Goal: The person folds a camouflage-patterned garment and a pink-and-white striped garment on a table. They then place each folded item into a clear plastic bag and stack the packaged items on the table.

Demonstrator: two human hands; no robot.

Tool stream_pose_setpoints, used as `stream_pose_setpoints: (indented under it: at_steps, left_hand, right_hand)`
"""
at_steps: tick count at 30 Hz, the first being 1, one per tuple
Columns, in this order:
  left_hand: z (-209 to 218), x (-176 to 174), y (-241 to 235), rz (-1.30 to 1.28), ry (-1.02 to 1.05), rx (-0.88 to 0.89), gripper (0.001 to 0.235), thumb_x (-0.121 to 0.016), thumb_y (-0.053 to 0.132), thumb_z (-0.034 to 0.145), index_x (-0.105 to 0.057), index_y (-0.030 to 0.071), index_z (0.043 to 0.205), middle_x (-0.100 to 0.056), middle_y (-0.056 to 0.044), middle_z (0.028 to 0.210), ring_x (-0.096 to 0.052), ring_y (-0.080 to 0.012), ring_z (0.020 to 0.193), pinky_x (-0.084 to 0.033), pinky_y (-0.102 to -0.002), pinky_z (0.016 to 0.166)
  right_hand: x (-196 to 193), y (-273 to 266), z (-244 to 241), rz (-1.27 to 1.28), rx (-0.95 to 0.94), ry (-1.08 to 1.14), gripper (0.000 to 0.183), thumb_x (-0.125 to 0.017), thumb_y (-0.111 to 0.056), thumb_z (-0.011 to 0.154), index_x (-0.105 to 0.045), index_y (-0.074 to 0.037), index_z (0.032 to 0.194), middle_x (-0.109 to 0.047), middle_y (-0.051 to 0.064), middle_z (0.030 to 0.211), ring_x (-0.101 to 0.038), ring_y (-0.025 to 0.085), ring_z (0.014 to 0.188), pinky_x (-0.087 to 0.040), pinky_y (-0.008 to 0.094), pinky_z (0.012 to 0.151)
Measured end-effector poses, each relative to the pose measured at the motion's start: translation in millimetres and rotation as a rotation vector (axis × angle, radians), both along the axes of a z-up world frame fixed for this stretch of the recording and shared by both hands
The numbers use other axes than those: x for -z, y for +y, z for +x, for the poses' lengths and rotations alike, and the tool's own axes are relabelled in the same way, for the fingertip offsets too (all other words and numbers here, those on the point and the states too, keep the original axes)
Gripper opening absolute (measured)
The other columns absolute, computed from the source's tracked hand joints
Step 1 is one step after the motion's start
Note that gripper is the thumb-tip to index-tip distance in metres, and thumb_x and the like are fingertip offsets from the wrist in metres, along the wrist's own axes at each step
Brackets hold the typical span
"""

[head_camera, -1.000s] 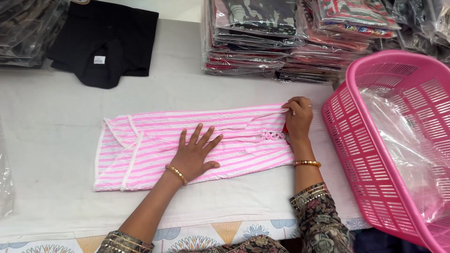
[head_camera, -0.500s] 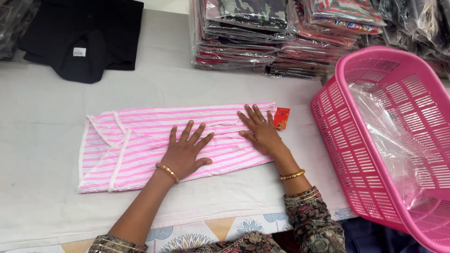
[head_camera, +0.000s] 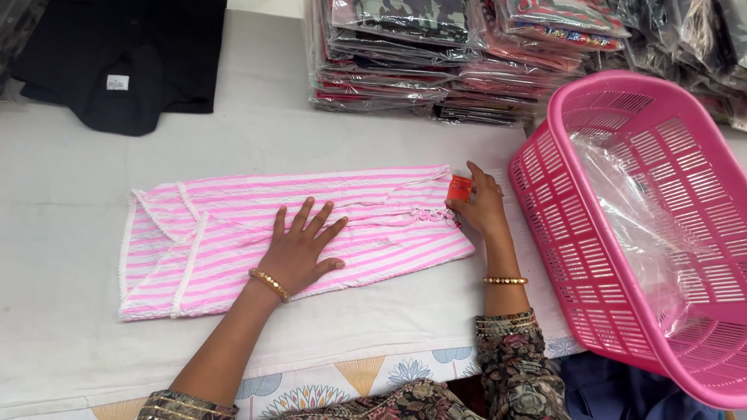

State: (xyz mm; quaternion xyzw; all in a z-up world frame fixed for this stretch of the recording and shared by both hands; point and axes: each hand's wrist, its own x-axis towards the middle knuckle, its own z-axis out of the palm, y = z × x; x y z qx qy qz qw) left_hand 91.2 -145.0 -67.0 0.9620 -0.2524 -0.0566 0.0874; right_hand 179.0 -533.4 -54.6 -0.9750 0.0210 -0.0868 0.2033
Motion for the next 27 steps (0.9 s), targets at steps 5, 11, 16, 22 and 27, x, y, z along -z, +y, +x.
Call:
stream_pose_setpoints:
  at_steps: [5,11,16,22,27]
  left_hand:
    - [5,-4,2,0.032,0.036,-0.029,0.08,-0.037,0.074,0.091,-0.018,0.036,0.159,-0.007,-0.001,0.173,0.0,-0.03,0.153,-0.001,-0.064,0.118]
    - [-8,-45,88,-0.317,-0.142,-0.057,0.061,-0.067,0.04,0.091,-0.051,0.023,0.148,-0.046,-0.005,0.157,-0.031,-0.0287,0.15,-0.023,-0.055,0.119]
    - [-44,-61,178,-0.958,-0.327,-0.554,0.024,-0.067,0.008,0.095,-0.072,0.01,0.118,-0.072,-0.006,0.116,-0.071,-0.0217,0.107,-0.057,-0.033,0.096]
    - [-30,-21,165,-0.897,-0.327,-0.772,0.02,-0.069,0.008,0.092,-0.078,0.014,0.109,-0.075,-0.001,0.109,-0.071,-0.0189,0.099,-0.059,-0.031,0.088]
    - [-5,-44,131,-0.4,-0.292,-0.575,0.026,-0.081,0.021,0.079,-0.074,0.013,0.104,-0.068,-0.005,0.109,-0.056,-0.0263,0.108,-0.04,-0.045,0.094]
  right_hand:
    - [24,-16,6,0.472,-0.076,0.038,0.093,-0.08,0.003,0.07,-0.043,-0.013,0.154,-0.062,0.021,0.131,-0.071,0.024,0.102,-0.062,0.035,0.087]
    - [16,-27,1,0.194,-0.004,-0.062,0.077,-0.085,-0.004,0.075,-0.056,-0.007,0.146,-0.064,0.019,0.126,-0.065,0.032,0.109,-0.055,0.046,0.089]
    - [4,9,-15,-0.1,-0.239,-0.438,0.041,-0.086,-0.013,0.095,-0.066,-0.007,0.13,-0.064,0.013,0.125,-0.059,0.032,0.118,-0.045,0.044,0.115]
    - [-32,105,-41,-0.006,-0.589,-0.269,0.044,-0.079,-0.013,0.081,-0.071,-0.013,0.125,-0.066,0.008,0.133,-0.057,0.032,0.128,-0.046,0.045,0.111]
    - [-13,104,-40,-0.062,-0.665,-0.177,0.051,-0.075,-0.032,0.084,-0.066,-0.017,0.131,-0.058,0.009,0.146,-0.047,0.034,0.141,-0.04,0.048,0.111]
